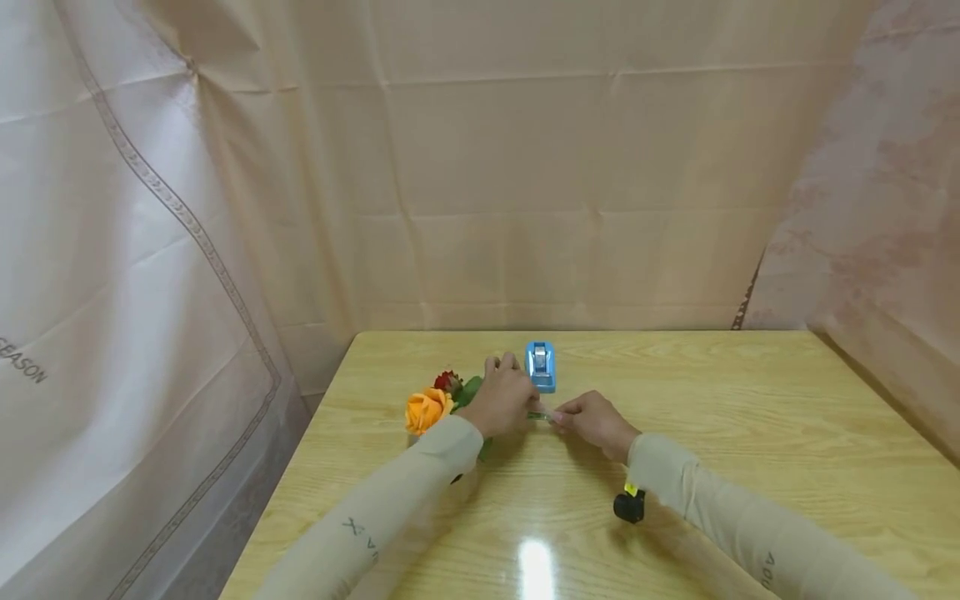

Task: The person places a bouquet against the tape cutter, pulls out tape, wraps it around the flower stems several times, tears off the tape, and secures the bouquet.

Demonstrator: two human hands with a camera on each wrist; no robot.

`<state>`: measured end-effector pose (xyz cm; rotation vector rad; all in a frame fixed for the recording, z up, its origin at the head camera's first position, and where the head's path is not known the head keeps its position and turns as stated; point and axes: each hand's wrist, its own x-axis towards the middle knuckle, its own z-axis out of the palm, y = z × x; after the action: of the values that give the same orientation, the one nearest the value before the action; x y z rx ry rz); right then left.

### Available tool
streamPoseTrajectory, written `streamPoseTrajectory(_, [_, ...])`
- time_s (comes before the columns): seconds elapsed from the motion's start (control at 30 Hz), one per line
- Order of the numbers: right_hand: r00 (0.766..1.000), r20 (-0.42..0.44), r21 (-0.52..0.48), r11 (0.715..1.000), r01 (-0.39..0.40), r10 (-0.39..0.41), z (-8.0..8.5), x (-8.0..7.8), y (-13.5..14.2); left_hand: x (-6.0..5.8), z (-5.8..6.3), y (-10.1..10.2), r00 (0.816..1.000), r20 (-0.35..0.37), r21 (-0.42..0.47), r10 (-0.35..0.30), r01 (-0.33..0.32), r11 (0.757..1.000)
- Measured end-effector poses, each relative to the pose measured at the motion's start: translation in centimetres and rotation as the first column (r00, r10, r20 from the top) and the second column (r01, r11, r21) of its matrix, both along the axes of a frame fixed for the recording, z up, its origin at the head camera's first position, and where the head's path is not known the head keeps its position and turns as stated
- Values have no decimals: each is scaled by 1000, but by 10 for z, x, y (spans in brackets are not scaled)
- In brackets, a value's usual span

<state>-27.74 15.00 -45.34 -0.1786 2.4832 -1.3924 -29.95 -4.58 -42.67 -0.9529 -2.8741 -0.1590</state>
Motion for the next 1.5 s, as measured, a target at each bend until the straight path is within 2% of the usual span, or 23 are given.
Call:
streamPoseTrajectory(0.1, [1000, 1, 0, 1000, 1, -1, -1, 0, 1, -2, 3, 0, 999, 37, -29, -25, 26, 999])
streamPoseTrajectory(0.27, [1000, -2, -6, 1000, -9, 9, -3, -1, 0, -4, 4, 0, 983, 182, -105, -31, 50, 993])
streamPoseTrajectory(0.4, [1000, -21, 5, 1000, -16, 16, -4, 0, -1, -6, 3, 0, 962, 273, -93, 1, 26, 995])
streamPoseTrajectory(0.5, [999, -42, 15, 1000, -13, 14, -5, 0, -2, -7, 2, 0, 953, 303, -73, 9, 14, 997])
streamPoseTrajectory(0.6, [997, -73, 28, 999, -19, 21, -5, -1, -4, -5, 3, -1, 962, 274, -75, 11, 10, 997])
streamPoseTrajectory(0.7, [995, -94, 53, 998, -24, 29, -7, -4, -6, -4, 2, -2, 980, 200, -94, 20, -1, 996])
streamPoseTrajectory(0.83, [998, -59, 81, 996, -31, 36, -9, -7, -7, -3, -5, -2, 994, 104, -139, 17, -3, 990])
streamPoseTrajectory(0.93, [998, -31, 115, 992, -56, 60, -10, -8, -5, -3, -9, -2, 999, 46, -159, -10, 17, 987])
streamPoseTrajectory(1.07, [995, -27, 152, 984, -95, 101, -9, -10, -4, -1, -12, -3, 999, -33, -174, -39, 33, 984])
streamPoseTrajectory(1.23, [988, -95, 206, 973, -102, 124, -8, -13, -6, 1, -14, -5, 990, -127, -220, -62, 33, 975])
streamPoseTrajectory(1.37, [979, -151, 249, 964, -96, 136, -6, -15, -7, 4, -14, -6, 983, -166, -243, -84, 42, 969])
streamPoseTrajectory(1.5, [980, -130, 238, 964, -118, 152, -4, -16, -7, 6, -13, -7, 977, -190, -245, -97, 49, 968])
